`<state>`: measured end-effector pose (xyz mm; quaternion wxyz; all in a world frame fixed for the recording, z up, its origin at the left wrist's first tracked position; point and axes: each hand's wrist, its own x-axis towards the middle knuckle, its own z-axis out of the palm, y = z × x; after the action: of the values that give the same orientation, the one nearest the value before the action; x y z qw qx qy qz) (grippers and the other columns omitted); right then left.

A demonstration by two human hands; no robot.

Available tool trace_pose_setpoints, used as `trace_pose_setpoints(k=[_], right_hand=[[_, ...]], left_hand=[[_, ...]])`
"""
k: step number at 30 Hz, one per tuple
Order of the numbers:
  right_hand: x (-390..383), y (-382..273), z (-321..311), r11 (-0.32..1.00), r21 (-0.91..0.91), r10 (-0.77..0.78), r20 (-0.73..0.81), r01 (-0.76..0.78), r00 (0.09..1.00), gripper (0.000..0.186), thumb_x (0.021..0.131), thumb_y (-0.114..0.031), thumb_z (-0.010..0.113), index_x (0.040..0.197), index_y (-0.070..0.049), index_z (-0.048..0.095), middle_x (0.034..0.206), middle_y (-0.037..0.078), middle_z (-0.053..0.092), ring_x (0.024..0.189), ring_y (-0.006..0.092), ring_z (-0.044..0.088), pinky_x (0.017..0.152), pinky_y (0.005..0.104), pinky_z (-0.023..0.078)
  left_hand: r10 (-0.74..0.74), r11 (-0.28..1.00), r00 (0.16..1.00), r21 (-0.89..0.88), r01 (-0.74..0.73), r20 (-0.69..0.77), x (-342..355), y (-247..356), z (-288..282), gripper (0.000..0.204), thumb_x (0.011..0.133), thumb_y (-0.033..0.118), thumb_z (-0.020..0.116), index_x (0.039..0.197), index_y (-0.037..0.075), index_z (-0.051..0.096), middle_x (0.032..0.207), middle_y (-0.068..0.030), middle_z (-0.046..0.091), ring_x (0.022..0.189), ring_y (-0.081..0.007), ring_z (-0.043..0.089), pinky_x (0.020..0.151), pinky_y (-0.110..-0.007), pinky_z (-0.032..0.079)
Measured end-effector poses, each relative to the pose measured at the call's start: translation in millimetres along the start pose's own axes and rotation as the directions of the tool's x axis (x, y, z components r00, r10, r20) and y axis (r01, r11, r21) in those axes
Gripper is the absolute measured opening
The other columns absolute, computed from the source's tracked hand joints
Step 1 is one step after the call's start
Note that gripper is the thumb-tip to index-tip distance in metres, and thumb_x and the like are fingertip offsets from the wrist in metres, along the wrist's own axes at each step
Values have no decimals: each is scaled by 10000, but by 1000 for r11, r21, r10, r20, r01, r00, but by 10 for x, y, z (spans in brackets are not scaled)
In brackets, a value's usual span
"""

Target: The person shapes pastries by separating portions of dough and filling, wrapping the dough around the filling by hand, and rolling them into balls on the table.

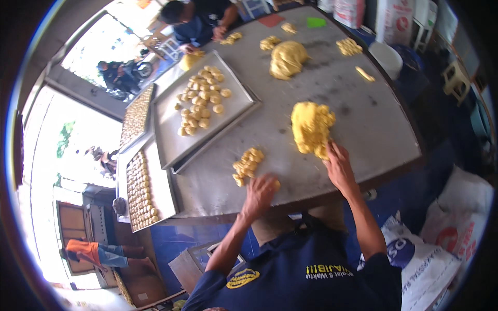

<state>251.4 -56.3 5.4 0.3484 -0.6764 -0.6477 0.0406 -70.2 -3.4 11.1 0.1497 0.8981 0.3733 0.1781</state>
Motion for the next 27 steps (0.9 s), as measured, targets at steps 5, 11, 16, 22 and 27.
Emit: trace_pose_setpoints(k=[5,11,16,22,27], right_hand=[[27,92,12,994,-47,100,21,-98,995,568,856,8,725,1397,39,553,1339,211,582,1184,422,533,1023,467,469],[184,21,-11,997,-56,61,75,-57,995,449,808,4,725,1254,12,675,1035,182,642,1041,390,579,936,451,503],[315,-31,-185,957,-288,78,378,37,923,391,858,64,620,1245,58,668,980,212,611,1068,381,569,962,451,476],[25,151,12,979,-114,179,93,-168,979,548,893,87,593,1436,56,521,1351,302,502,1231,449,500,1049,514,440],[-225,61,148,979,-148,141,1,-139,990,608,922,61,607,1509,7,458,1501,334,379,1308,474,456,1100,505,414]], left_hand=[[-395,885,746,-441,150,-537,149,-106,-502,487,915,-55,655,1383,29,553,1282,-199,609,1071,-349,638,824,-402,557],[-444,807,838,265,528,-316,-76,-621,-429,356,954,136,665,1296,45,619,1304,-150,613,1207,-368,560,999,-455,449],[-454,890,838,-113,441,-304,-263,-605,-286,259,974,156,637,1203,36,632,1071,-151,718,954,-324,664,848,-419,516],[-695,494,707,-803,333,-134,-69,-897,-388,266,1032,171,561,1177,-29,659,851,-107,730,719,-149,681,672,-311,540],[-594,611,781,-739,284,-191,189,-778,-478,222,1004,106,625,1168,-37,669,845,-75,696,725,-136,662,640,-278,537]])
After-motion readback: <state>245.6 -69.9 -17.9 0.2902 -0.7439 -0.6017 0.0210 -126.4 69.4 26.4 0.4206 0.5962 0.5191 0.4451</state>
